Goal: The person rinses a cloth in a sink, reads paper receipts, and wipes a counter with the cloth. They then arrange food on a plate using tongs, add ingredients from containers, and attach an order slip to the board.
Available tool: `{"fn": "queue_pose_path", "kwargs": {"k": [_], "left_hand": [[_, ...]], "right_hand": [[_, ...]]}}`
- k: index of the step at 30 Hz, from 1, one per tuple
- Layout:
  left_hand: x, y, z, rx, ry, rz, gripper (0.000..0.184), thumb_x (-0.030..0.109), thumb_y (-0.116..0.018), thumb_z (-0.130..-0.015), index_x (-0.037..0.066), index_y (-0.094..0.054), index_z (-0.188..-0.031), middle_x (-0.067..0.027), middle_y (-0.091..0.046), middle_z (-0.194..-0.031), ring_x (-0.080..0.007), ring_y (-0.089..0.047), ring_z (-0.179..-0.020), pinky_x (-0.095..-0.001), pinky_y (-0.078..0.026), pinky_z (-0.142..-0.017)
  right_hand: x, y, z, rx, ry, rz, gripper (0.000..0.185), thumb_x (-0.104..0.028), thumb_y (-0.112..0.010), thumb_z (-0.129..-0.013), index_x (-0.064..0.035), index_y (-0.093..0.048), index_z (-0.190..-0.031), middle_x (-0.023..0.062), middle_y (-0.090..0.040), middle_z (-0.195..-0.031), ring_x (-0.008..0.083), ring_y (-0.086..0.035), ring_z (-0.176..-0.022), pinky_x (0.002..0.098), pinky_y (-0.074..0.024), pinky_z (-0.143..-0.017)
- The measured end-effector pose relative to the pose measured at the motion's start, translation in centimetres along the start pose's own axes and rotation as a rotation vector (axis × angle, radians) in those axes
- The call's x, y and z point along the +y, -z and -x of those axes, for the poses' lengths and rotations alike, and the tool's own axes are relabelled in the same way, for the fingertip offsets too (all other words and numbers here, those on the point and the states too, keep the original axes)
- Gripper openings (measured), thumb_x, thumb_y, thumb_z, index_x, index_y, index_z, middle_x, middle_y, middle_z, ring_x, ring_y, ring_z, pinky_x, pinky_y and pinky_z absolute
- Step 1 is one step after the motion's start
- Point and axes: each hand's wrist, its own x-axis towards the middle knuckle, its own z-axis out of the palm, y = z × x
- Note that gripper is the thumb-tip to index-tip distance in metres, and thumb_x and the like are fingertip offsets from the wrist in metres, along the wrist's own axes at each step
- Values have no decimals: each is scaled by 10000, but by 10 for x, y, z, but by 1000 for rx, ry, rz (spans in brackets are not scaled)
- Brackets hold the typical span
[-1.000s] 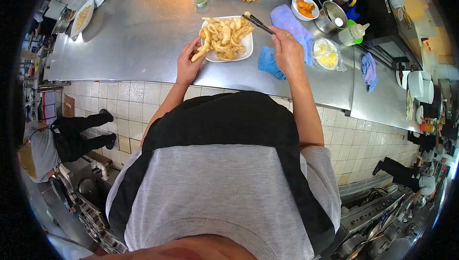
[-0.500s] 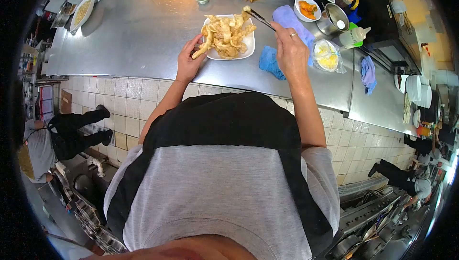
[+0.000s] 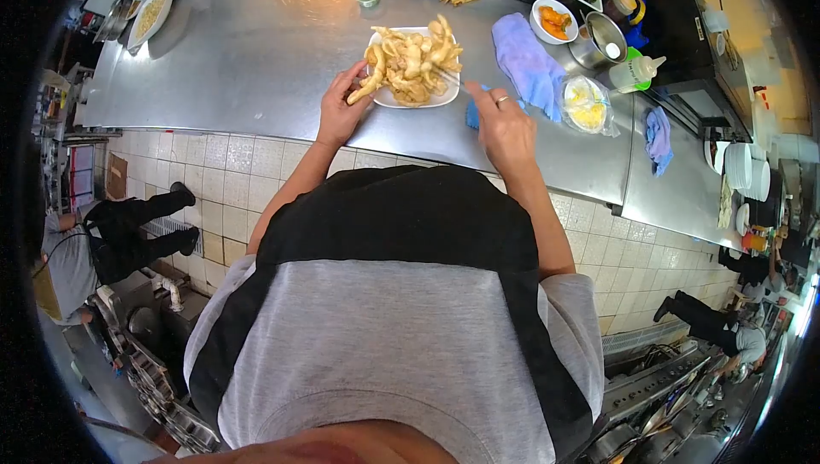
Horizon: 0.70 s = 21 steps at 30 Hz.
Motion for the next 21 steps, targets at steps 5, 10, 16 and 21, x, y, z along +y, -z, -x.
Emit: {"fn": "queue_pose_path", "kwargs": {"k": [5, 10, 16, 21], "left_hand": [[0, 0, -1, -4, 6, -20, 560, 63, -697, -721, 141, -538, -1252, -67, -583, -1007, -162, -576, -792, -263, -480, -751], [-3, 0, 1, 6, 1, -20, 559, 66, -699, -718, 145, -543, -1249, -69, -586, -1010, -169, -577, -787, -267, -481, -746], [-4, -2, -1, 15, -22, 1, 566, 70, -702, -713, 150, -545, -1251, -73, -588, -1036, -161, -569, -769, -262, -481, -733], [-1, 0, 1, 13, -22, 0, 552, 65, -701, -715, 155, -561, -1242, -75, -576, -1084, -144, -555, -767, -253, -479, -735]], "right_hand": [[-17, 0, -1, 65, 113, -164, 380, 31, -558, -725, -124, -639, -1062, 44, -563, -756, 219, -594, -654, 356, -489, -543], [-8, -11, 2, -23, 83, -163, 378, 36, -587, -704, -109, -642, -1049, 46, -577, -761, 216, -590, -650, 344, -475, -531], [0, -13, 6, -45, -9, -203, 315, -23, -590, -783, -108, -620, -1085, 64, -575, -765, 245, -590, -669, 357, -476, -558], [-8, 7, 2, -89, -47, -210, 292, -64, -575, -825, -112, -595, -1113, 85, -580, -805, 267, -595, -699, 380, -478, -580]]}}
